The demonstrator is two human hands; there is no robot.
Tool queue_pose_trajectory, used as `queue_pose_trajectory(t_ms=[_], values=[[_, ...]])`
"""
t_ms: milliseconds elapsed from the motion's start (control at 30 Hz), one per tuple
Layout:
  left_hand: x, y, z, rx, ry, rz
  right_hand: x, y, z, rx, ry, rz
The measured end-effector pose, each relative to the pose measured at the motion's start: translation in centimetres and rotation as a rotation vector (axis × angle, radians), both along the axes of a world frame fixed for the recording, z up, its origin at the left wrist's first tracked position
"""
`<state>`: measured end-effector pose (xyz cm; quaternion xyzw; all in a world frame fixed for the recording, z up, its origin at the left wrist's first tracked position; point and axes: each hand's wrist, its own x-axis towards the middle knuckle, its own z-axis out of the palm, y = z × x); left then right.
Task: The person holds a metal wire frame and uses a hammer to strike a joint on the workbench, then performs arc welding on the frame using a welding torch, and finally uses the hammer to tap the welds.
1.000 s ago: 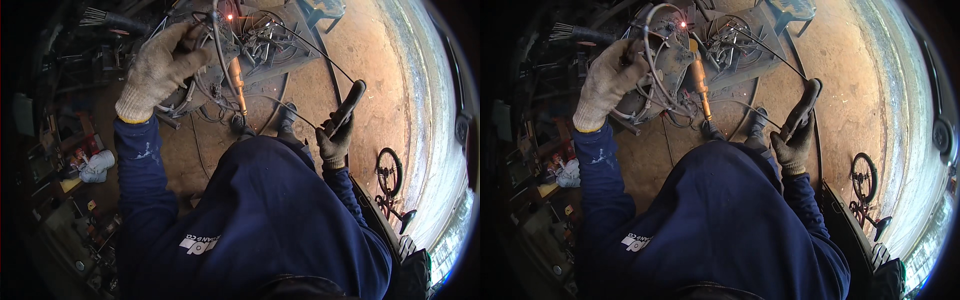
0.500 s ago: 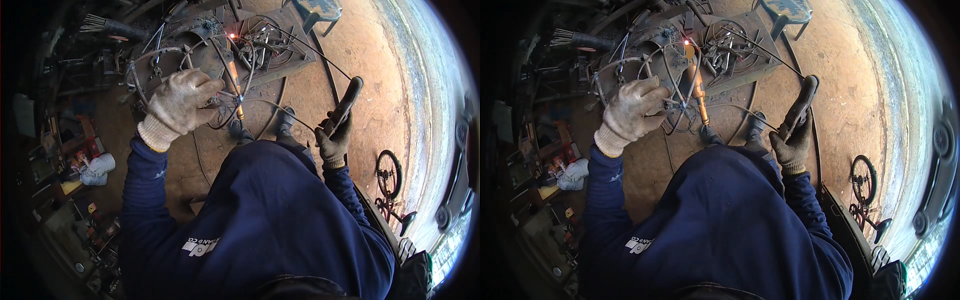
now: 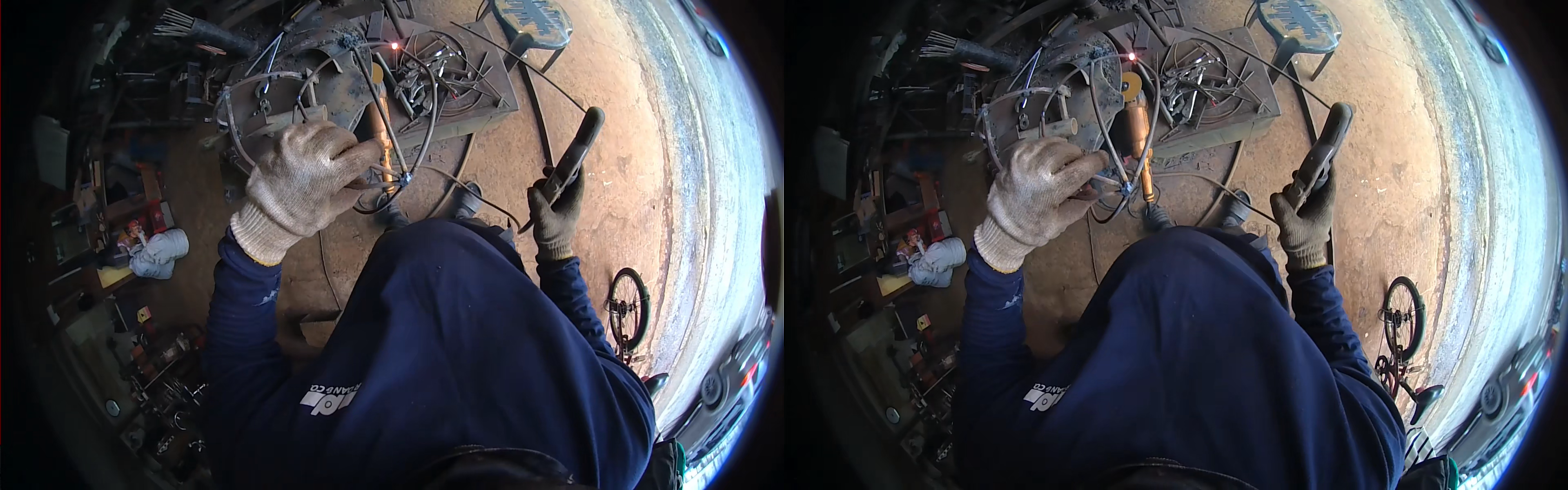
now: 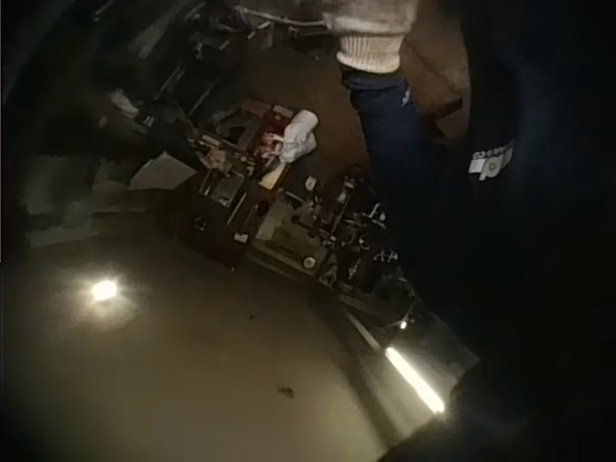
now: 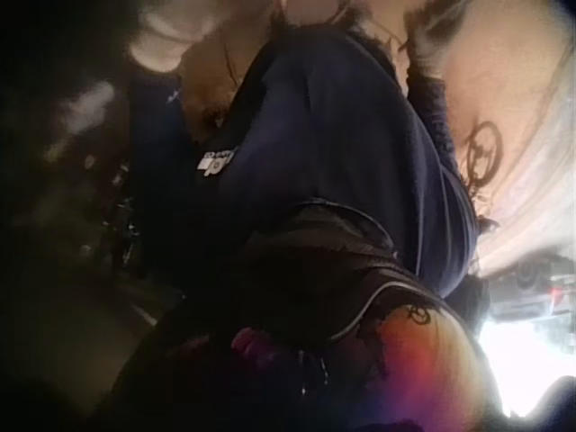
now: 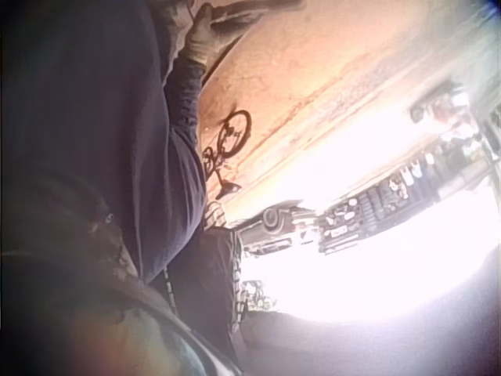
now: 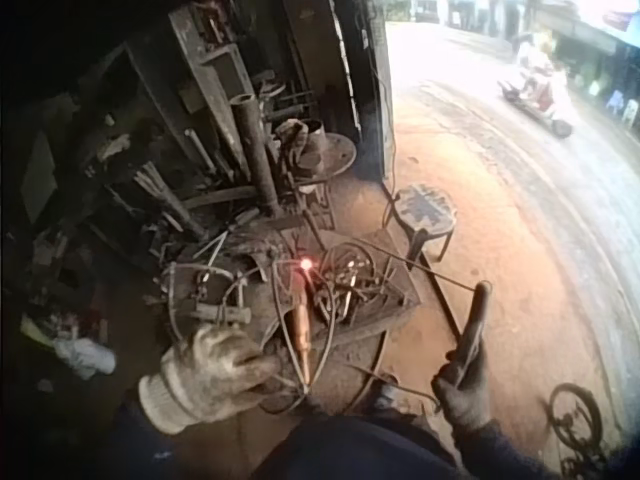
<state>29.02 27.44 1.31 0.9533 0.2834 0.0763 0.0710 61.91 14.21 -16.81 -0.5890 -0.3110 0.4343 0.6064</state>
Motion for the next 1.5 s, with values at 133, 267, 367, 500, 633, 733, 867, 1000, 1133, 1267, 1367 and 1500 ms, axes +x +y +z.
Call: queue_pose_trajectory(t_ms=[133, 267, 367, 500, 633, 733, 867, 1000, 1133, 1267, 1367, 1500], values=[[1.6, -1.2, 1.3, 0.072, 0.044, -0.044, 1.5, 0.5, -1.1, 0.005, -0.018, 0.011], [2.9, -0.9, 1.9, 0.095, 0.043, -0.038, 2.5, 0.6, -1.8, -0.008, -0.023, 0.022], [3.7, -0.7, 2.3, 0.139, 0.093, -0.019, 2.9, 0.6, -1.9, 0.008, -0.040, 0.026], [4.0, -0.1, 1.7, 0.302, 0.169, -0.008, 3.1, 0.6, -1.9, 0.027, 0.013, 0.014], [2.9, 1.5, -1.2, 0.350, 0.268, 0.023, 3.7, 0.5, -2.4, -0.007, 0.005, -0.024], [1.9, 2.0, -3.0, 0.316, 0.428, 0.029, 3.6, 0.7, -2.1, -0.016, 0.144, -0.022], [1.3, 1.6, -4.9, 0.313, 0.515, 0.038, 3.3, 1.9, -1.4, 0.013, 0.314, 0.050], [0.9, 1.2, -6.9, 0.320, 0.549, 0.057, 1.6, 4.5, -0.9, 0.075, 0.545, 0.245], [0.9, 1.3, -8.6, 0.345, 0.535, 0.064, -1.8, 8.5, -0.9, 0.151, 0.804, 0.448], [0.2, 1.0, -9.6, 0.367, 0.435, 0.062, -6.8, 12.1, 0.8, 0.205, 0.940, 0.487], [0.0, 0.8, -9.5, 0.351, 0.436, 0.069, -9.7, 14.2, 0.7, 0.129, 0.971, 0.454], [-0.4, 0.6, -9.1, 0.390, 0.378, 0.070, -12.2, 15.0, 0.0, 0.135, 0.908, 0.506]])
